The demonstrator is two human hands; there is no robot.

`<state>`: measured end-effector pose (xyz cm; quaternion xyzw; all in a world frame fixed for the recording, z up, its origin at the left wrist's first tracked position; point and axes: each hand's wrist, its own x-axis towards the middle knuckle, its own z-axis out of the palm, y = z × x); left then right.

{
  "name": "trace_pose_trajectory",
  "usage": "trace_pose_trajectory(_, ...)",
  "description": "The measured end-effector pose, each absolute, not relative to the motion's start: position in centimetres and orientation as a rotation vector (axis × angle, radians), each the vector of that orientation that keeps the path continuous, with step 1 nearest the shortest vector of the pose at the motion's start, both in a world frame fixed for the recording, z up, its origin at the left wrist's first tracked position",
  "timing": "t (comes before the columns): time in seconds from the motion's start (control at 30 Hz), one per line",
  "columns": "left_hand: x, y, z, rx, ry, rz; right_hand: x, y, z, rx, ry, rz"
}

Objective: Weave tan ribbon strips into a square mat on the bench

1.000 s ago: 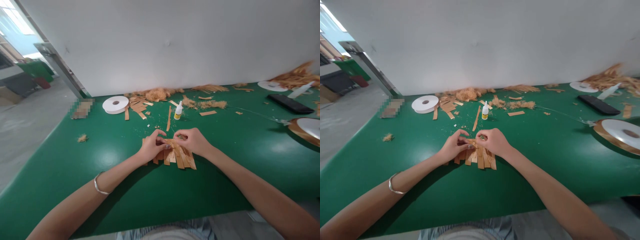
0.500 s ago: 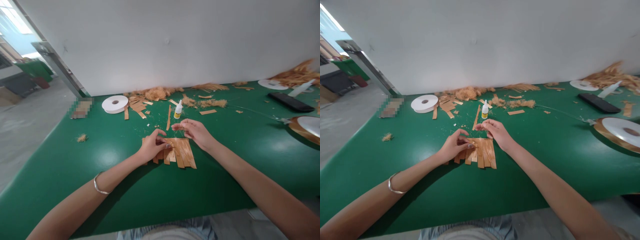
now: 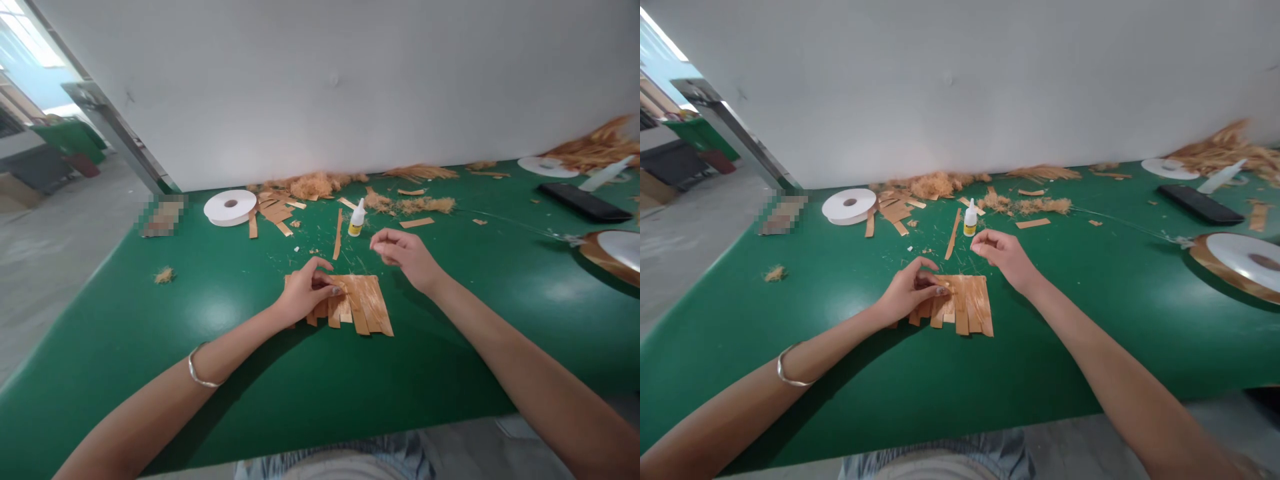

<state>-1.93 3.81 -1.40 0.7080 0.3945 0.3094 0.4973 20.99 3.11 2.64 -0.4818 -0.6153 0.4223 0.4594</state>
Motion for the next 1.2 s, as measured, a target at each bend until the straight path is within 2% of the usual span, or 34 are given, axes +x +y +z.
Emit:
trace_pose_trajectory(0.13,-1.9,3.8,-1.2,1.719,0.978,0.735,21.6,2.4,3.1,-1.355,-2.001,0.594)
trace_pose_trajectory(0.27,-1.8,3.7,-1.1,1.71,0.987,0.738,21.8,2.3,3.3,-1.289,-2.368,0.154)
trace_pose_trajectory(0.4,-1.7,3.7,-1.0,1.713,0.988,0.746,22.0,2.8,3.0,-1.287,-2.491,-0.16)
trace_pose_trajectory(0.53,-1.8,3.7,-0.9,1.723,1.0,0.742,22.3,3.2,2.4,-1.355,-2.475,-0.336)
trace_pose_trajectory(0.7,-1.8,3.6,-0.8,1.736,1.004,0.728,22.5,3.2,2.5,-1.333,-2.511,-0.332)
trace_pose_trajectory(1.2,-1.9,3.7,-1.1,1.739,0.988,0.732,22.8,3.2,2.5,-1.325,-2.433,0.064)
